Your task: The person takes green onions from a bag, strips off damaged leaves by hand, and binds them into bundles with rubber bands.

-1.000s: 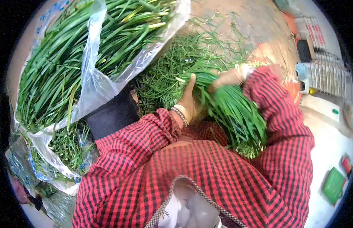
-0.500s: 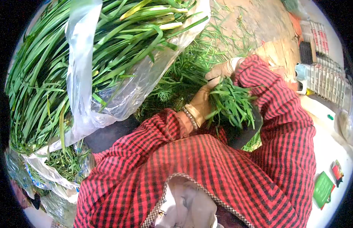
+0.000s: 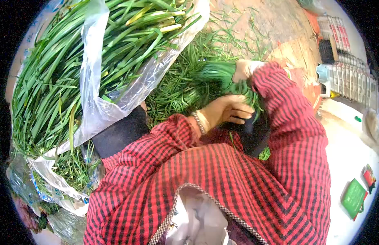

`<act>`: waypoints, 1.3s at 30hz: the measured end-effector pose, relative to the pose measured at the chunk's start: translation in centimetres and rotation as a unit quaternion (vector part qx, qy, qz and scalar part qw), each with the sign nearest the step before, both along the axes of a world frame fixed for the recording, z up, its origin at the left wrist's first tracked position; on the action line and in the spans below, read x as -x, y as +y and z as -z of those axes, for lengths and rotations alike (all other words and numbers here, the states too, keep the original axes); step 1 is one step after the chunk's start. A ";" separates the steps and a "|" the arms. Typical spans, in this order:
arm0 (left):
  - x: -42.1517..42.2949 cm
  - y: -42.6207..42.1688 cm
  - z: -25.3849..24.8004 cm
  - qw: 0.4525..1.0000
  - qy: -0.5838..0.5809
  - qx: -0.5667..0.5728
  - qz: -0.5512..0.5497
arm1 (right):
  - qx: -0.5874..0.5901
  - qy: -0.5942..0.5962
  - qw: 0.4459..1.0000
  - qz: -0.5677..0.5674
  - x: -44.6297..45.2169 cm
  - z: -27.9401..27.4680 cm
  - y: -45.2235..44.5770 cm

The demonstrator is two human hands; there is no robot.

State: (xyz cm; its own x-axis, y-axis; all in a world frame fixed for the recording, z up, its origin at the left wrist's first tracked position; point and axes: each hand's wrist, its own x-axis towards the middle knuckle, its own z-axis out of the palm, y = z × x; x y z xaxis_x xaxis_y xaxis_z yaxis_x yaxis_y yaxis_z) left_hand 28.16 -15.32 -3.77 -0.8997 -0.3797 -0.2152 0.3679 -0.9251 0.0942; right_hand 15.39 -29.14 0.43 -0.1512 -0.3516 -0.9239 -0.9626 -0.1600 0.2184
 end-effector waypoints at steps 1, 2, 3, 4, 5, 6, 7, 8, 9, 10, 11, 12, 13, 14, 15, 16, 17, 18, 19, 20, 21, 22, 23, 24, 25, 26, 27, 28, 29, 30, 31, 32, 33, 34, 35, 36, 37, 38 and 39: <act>-0.5 0.2 1.8 0.999 0.040 -0.014 0.022 | 0.015 -0.074 0.997 -0.032 -0.7 -1.2 0.7; -0.5 0.7 3.4 0.998 0.020 -0.039 0.036 | -0.014 -0.113 0.992 -0.050 -1.1 -1.7 1.5; -1.2 0.8 4.4 0.998 0.014 -0.032 0.057 | -0.008 -0.080 0.996 -0.032 -1.6 -3.4 1.3; -1.5 1.0 4.5 0.997 -0.001 -0.045 0.063 | 0.000 -0.083 0.996 -0.025 -0.6 -3.7 1.2; -1.5 0.9 4.5 0.996 -0.016 -0.055 0.065 | 0.049 -0.080 0.995 0.030 0.9 -3.8 0.7; -1.6 0.3 4.0 0.997 -0.021 -0.045 0.063 | 0.098 -0.078 0.989 0.081 1.2 -4.2 0.3; -1.7 0.2 3.4 0.996 -0.031 -0.083 0.021 | 0.088 -0.174 0.975 0.105 1.4 -4.3 1.6; -1.7 0.2 2.8 0.991 -0.041 -0.123 -0.019 | 0.096 -0.180 0.978 0.051 1.6 -4.3 3.0; -1.8 0.0 3.3 0.995 -0.013 -0.085 -0.042 | 0.110 -0.184 0.977 -0.003 -0.4 -6.1 4.8; -1.7 -0.3 2.9 0.990 -0.018 -0.117 -0.074 | 0.159 -0.213 0.964 -0.023 -0.4 -5.4 7.1; -1.6 -0.6 2.5 0.983 -0.024 -0.145 -0.109 | 0.210 -0.242 0.946 -0.045 -0.7 -3.9 9.5; -1.5 -0.8 2.0 0.977 0.000 -0.163 -0.135 | 0.262 -0.227 0.938 -0.009 -1.9 -3.3 11.9; -2.1 -1.0 0.2 0.965 -0.073 -0.221 -0.124 | 0.311 -0.214 0.926 0.029 -3.2 -2.7 14.3; -1.8 -0.4 1.3 0.962 -0.137 -0.203 -0.123 | 0.347 -0.254 0.902 0.047 -3.5 -1.5 16.3; -1.2 -0.2 3.4 0.958 -0.182 -0.190 -0.113 | 0.381 -0.293 0.874 0.066 -3.7 -0.9 17.9; -1.1 -0.3 3.4 0.952 -0.226 -0.178 -0.101 | 0.405 -0.337 0.845 0.093 -4.1 -2.4 18.5; -1.3 -0.4 3.4 0.929 -0.323 -0.171 -0.053 | 0.346 -0.341 0.864 0.132 -3.6 -4.6 18.8; -2.1 0.2 4.6 0.947 -0.286 -0.134 -0.057 | 0.384 -0.424 0.798 0.190 -3.1 -3.7 19.9; -2.9 0.1 2.8 0.962 -0.248 -0.097 -0.057 | 0.416 -0.500 0.719 0.244 -2.0 -3.3 20.2; -3.6 0.2 1.0 0.966 -0.245 -0.075 -0.032 | 0.353 -0.552 0.651 0.383 -0.7 -3.1 20.0; -4.1 0.4 -2.0 0.965 -0.253 -0.058 -0.036 | 0.249 -0.540 0.588 0.549 0.7 -4.6 20.0; -4.4 0.5 -3.1 0.963 -0.268 -0.005 -0.040 | 0.221 -0.560 0.538 0.590 0.2 -5.6 20.0; -4.5 0.7 -4.1 0.958 -0.281 0.048 -0.044 | 0.190 -0.577 0.487 0.628 -0.3 -6.2 20.2; -4.4 1.1 -5.3 0.952 -0.287 0.083 -0.066 | 0.111 -0.578 0.522 0.617 0.2 -4.6 20.4; -4.4 1.6 -7.3 0.944 -0.293 0.121 -0.092 | 0.141 -0.668 0.425 0.594 -1.1 -2.9 20.6; -4.8 2.0 -9.4 0.939 -0.284 0.176 -0.079 | 0.144 -0.679 0.342 0.633 -0.9 -2.4 20.2; -5.0 2.4 -10.2 0.916 -0.311 0.237 -0.087 | 0.134 -0.687 0.259 0.666 -1.2 -2.4 19.3; -5.6 2.6 -11.2 0.904 -0.311 0.281 -0.080 | 0.100 -0.722 0.210 0.651 -1.8 -5.2 18.2; -6.5 2.8 -12.1 0.888 -0.316 0.324 -0.075 | 0.062 -0.753 0.163 0.635 -2.4 -8.1 17.0; -7.3 3.1 -12.7 0.840 -0.366 0.390 -0.093 | 0.115 -0.776 0.179 0.594 -2.0 -8.6 15.6; -8.2 3.3 -13.6 0.824 -0.364 0.423 -0.097 | 0.154 -0.788 0.166 0.573 -1.8 -10.0 14.7; -9.0 3.2 -14.3 0.797 -0.381 0.458 -0.100 | 0.186 -0.754 0.127 0.617 -1.6 -10.9 14.3; -10.2 3.3 -15.1 0.774 -0.390 0.489 -0.097 | 0.168 -0.779 0.124 0.591 -1.1 -11.4 13.7; -11.6 3.0 -15.9 0.730 -0.427 0.528 -0.076 | 0.156 -0.821 0.104 0.540 0.7 -8.7 11.9; -12.7 3.0 -18.0 0.686 -0.471 0.552 -0.054 | 0.226 -0.815 0.109 0.521 0.8 -7.0 11.3; -13.6 3.2 -20.1 0.665 -0.499 0.554 -0.041 | 0.296 -0.803 0.116 0.504 0.9 -5.3 10.6; -14.6 3.4 -21.5 0.645 -0.526 0.554 -0.024 | 0.353 -0.776 0.139 0.504 0.9 -5.1 10.4; -15.8 3.6 -21.8 0.649 -0.527 0.547 -0.039 | 0.387 -0.747 0.176 0.511 1.3 -4.9 10.3; -17.0 4.1 -21.8 0.658 -0.526 0.537 -0.049 | 0.409 -0.721 0.217 0.516 1.5 -5.0 10.3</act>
